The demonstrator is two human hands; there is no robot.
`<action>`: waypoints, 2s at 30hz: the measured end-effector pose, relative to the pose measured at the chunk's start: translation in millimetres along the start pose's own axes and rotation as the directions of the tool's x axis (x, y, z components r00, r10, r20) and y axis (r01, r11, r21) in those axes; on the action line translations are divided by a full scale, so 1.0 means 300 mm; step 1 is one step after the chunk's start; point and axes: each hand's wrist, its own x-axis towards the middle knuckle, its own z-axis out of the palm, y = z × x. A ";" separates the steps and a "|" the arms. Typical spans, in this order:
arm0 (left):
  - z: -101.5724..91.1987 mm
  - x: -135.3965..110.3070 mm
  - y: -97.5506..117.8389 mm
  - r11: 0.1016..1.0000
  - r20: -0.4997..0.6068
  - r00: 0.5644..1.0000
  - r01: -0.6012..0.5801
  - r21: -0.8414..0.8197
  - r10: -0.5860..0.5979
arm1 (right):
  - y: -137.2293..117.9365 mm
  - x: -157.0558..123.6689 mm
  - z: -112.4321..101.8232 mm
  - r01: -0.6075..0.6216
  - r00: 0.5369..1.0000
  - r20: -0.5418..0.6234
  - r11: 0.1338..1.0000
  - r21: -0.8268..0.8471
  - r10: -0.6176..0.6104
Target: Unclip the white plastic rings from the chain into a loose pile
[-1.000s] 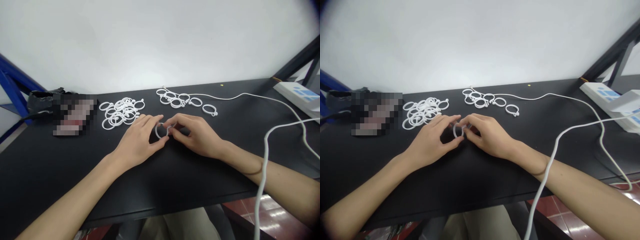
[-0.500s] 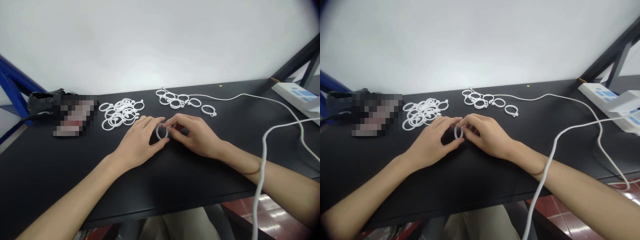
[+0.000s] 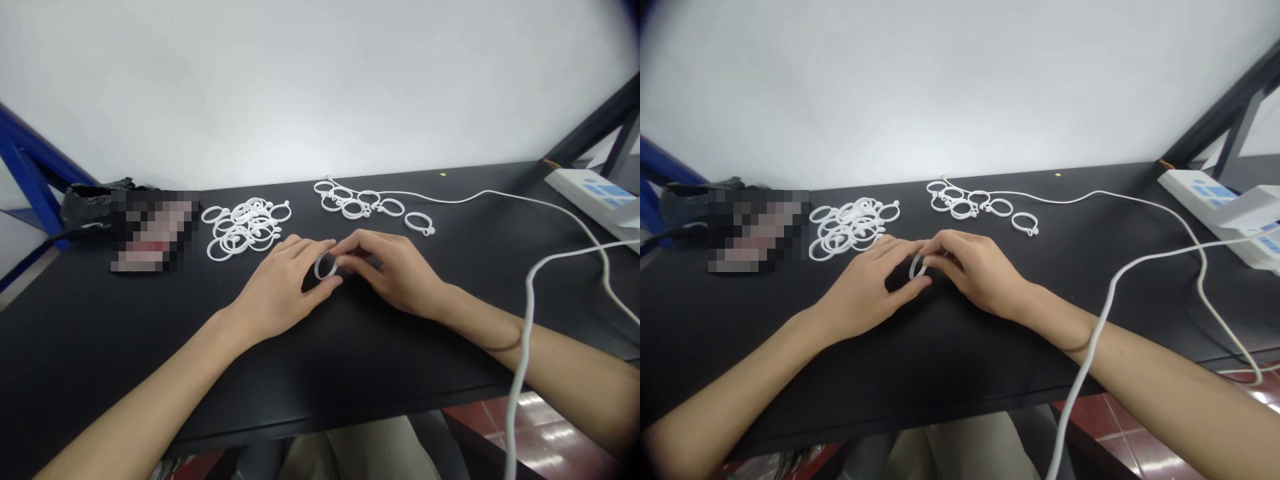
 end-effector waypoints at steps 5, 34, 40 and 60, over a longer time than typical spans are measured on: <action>0.000 -0.002 -0.002 1.000 0.006 1.000 -0.014 -0.004 0.014 | 0.002 0.001 -0.001 -0.014 1.000 -0.005 1.000 0.002 0.014; -0.090 0.000 -0.241 0.798 -0.358 0.862 0.482 0.361 -0.358 | 0.123 -0.002 -0.202 -0.369 0.832 -0.091 0.422 -0.828 0.547; -0.091 0.009 -0.165 0.835 -0.392 0.875 0.426 0.349 -0.282 | 0.071 0.006 -0.139 -0.366 0.927 -0.242 0.549 -0.751 0.287; -0.016 0.017 -0.050 0.992 0.053 0.997 -0.070 0.109 0.064 | 0.039 -0.008 0.001 0.192 0.978 0.097 0.977 -0.089 -0.183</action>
